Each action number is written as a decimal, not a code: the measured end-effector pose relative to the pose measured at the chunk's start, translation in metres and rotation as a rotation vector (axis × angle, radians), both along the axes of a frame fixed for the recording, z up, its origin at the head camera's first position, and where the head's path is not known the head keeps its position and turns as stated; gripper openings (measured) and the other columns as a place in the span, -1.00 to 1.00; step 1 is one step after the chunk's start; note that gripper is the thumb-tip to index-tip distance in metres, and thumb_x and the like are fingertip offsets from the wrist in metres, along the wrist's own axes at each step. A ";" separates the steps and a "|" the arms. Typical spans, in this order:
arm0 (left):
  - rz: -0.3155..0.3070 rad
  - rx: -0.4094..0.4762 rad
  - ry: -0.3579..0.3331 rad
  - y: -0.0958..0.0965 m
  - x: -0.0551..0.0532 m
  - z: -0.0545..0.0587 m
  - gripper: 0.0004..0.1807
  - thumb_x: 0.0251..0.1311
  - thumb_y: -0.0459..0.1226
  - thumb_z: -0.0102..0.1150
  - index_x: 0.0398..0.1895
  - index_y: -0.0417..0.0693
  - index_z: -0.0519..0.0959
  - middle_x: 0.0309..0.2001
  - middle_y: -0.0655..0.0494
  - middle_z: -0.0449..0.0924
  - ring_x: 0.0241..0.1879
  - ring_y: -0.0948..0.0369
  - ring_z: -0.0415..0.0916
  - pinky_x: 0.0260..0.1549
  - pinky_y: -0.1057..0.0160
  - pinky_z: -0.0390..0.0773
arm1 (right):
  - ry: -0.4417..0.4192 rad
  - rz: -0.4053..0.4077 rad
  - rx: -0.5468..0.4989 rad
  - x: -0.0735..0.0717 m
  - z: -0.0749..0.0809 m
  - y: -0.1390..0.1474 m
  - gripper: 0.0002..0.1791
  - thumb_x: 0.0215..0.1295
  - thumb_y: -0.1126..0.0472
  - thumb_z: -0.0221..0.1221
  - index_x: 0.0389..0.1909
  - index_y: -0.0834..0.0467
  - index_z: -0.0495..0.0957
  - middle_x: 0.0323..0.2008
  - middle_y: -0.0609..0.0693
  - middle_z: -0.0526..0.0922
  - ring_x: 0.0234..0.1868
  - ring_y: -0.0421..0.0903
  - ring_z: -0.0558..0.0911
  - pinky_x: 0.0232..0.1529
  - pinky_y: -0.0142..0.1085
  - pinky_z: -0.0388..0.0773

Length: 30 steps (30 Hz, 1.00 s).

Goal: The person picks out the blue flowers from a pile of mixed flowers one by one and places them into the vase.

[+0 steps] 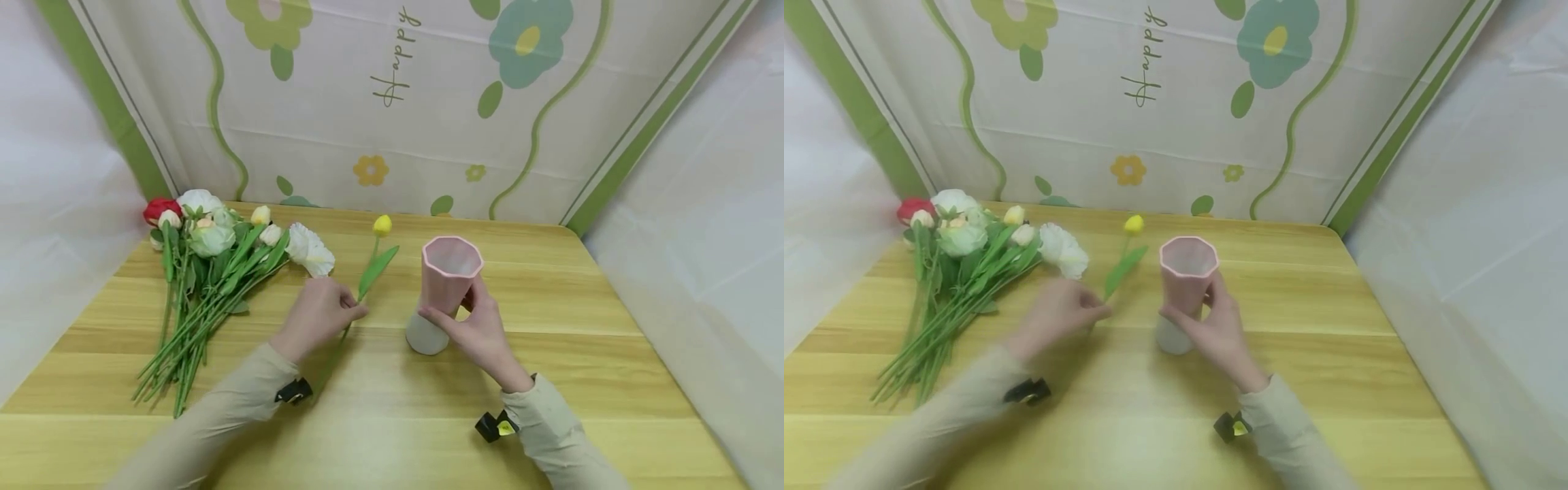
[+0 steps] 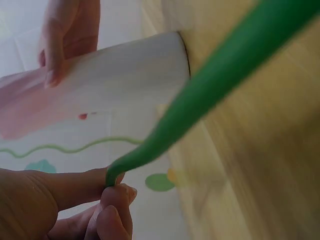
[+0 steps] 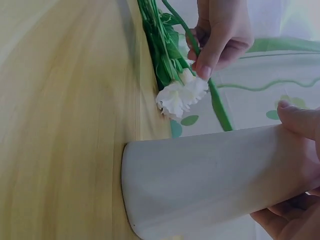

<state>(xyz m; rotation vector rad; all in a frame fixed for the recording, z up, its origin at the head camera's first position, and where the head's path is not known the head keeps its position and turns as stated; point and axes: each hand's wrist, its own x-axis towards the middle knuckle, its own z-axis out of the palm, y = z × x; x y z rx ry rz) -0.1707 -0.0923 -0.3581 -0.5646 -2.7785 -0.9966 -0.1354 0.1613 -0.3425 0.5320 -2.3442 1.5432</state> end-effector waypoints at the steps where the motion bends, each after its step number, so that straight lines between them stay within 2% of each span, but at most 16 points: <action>1: 0.001 0.000 -0.004 0.004 -0.001 -0.002 -0.76 0.05 -0.21 0.48 -0.69 -0.02 0.67 -0.67 0.30 0.54 -0.65 0.32 0.42 -0.58 0.26 0.46 | 0.007 0.003 0.001 -0.003 -0.004 0.001 -0.17 0.00 0.43 0.46 0.30 0.34 0.27 0.13 0.20 0.50 0.06 0.10 0.56 0.04 0.04 0.48; 7: -0.006 0.012 -0.072 0.026 -0.001 -0.008 -0.71 0.01 -0.23 0.51 -0.76 -0.01 0.63 -0.73 0.32 0.49 -0.69 0.32 0.38 -0.62 0.30 0.42 | 0.023 0.010 0.018 -0.018 -0.026 0.014 -0.13 -0.03 0.35 0.51 0.31 0.21 0.28 0.13 0.09 0.52 0.04 0.01 0.57 0.01 0.00 0.50; 9: -0.019 0.017 -0.080 0.031 0.000 -0.011 -0.68 0.01 -0.24 0.51 -0.78 -0.01 0.60 -0.74 0.32 0.46 -0.71 0.33 0.35 -0.65 0.32 0.39 | 0.030 0.012 0.027 -0.020 -0.027 0.016 -0.13 -0.04 0.33 0.53 0.30 0.19 0.29 0.11 0.07 0.52 0.02 0.01 0.58 0.00 0.01 0.51; 14: -0.039 0.009 -0.106 0.038 0.000 -0.017 -0.59 0.02 -0.24 0.50 -0.85 0.01 0.50 -0.81 0.34 0.33 -0.77 0.38 0.23 -0.74 0.38 0.27 | 0.041 0.022 0.034 -0.023 -0.024 0.019 -0.12 -0.07 0.28 0.55 0.28 0.18 0.30 0.09 0.03 0.53 -0.01 -0.03 0.58 -0.03 0.05 0.52; 21: -0.058 -0.004 -0.150 0.041 0.000 -0.026 -0.51 0.03 -0.25 0.49 -0.90 0.00 0.41 -0.87 0.34 0.24 -0.82 0.41 0.17 -0.79 0.42 0.19 | 0.034 0.010 0.050 -0.004 0.007 0.005 -0.12 -0.12 0.46 0.51 0.25 0.35 0.26 0.05 0.18 0.53 -0.06 0.01 0.59 -0.07 -0.08 0.55; 25: -0.053 -0.007 -0.191 0.041 0.000 -0.029 -0.51 0.05 -0.24 0.48 -0.88 -0.04 0.41 -0.86 0.32 0.22 -0.81 0.39 0.17 -0.79 0.42 0.18 | 0.046 0.019 0.062 -0.005 0.006 0.005 -0.09 -0.13 0.46 0.51 0.27 0.34 0.24 0.07 0.18 0.52 -0.05 0.02 0.58 -0.09 -0.03 0.55; 30: -0.040 -0.010 -0.193 0.038 0.001 -0.034 -0.54 0.05 -0.24 0.48 -0.86 -0.05 0.44 -0.84 0.31 0.24 -0.79 0.38 0.18 -0.78 0.41 0.19 | 0.049 0.031 0.090 -0.006 0.007 0.004 -0.09 -0.13 0.45 0.52 0.27 0.35 0.24 0.06 0.18 0.52 -0.05 0.02 0.58 -0.11 0.02 0.54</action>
